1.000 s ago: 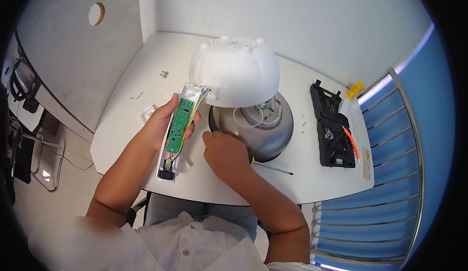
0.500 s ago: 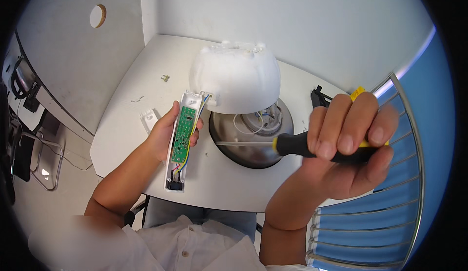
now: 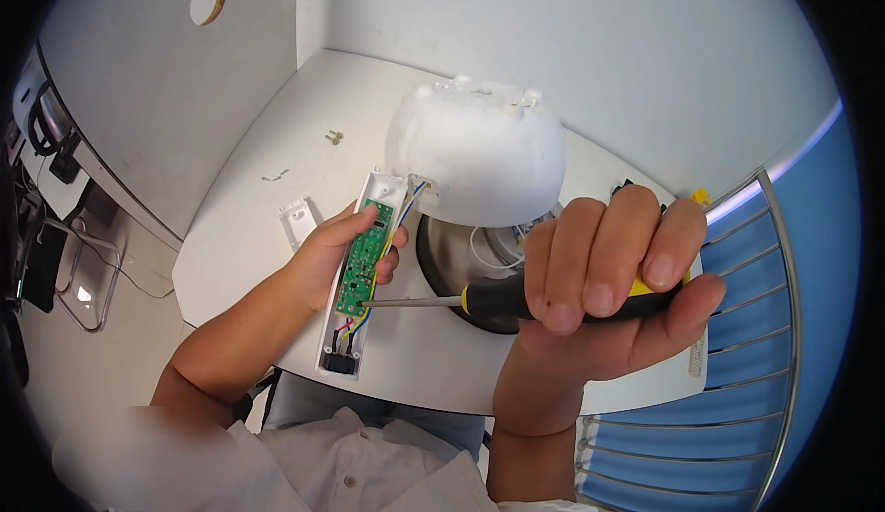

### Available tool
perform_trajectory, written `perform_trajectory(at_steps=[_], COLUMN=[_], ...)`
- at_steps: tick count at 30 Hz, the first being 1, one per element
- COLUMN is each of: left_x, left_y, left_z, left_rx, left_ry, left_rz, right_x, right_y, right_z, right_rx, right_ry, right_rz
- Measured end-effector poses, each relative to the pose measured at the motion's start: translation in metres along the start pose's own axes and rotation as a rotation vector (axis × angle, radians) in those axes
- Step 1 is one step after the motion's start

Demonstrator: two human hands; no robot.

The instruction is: The person uses a screwdriver to tighten screws on a green circuit board attached to a white plastic housing. They then place a white plastic cover over the circuit board and press it into place.

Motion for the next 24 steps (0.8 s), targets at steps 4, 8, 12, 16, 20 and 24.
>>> perform_trajectory(at_steps=[4,8,12,16,20,24], left_x=[0.001,0.001,-0.003,-0.003,-0.001,-0.001], left_y=[0.000,-0.001,-0.003,-0.002,-0.002,0.000], left_z=[0.000,0.000,0.002,0.002,0.004,0.003], left_rx=[-0.007,-0.008,-0.003,-0.006,0.002,0.011], left_ry=[-0.001,-0.016,0.005,0.015,-0.018,-0.020], left_rz=[0.001,-0.009,0.013,0.007,0.008,-0.004], right_x=[0.001,0.001,-0.001,-0.005,-0.008,-0.001], right_y=[-0.001,0.001,0.002,0.001,-0.001,0.000], right_z=[-0.003,-0.010,-0.011,-0.010,-0.011,-0.013], right_rx=[0.046,0.037,0.011,0.025,0.054,0.032], right_ry=[-0.011,-0.017,0.006,0.004,-0.042,-0.107], right_rz=[0.005,0.038,0.068,0.102,0.192,0.277])
Point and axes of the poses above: each hand's wrist, its own y-axis away from the middle knuckle, its own x-axis out of the palm, z = x × y, the point moved 2 cm from there along -y, towards the middle knuckle, and after that the axes turned 2 degrees about -x, right-handed, at the moved point
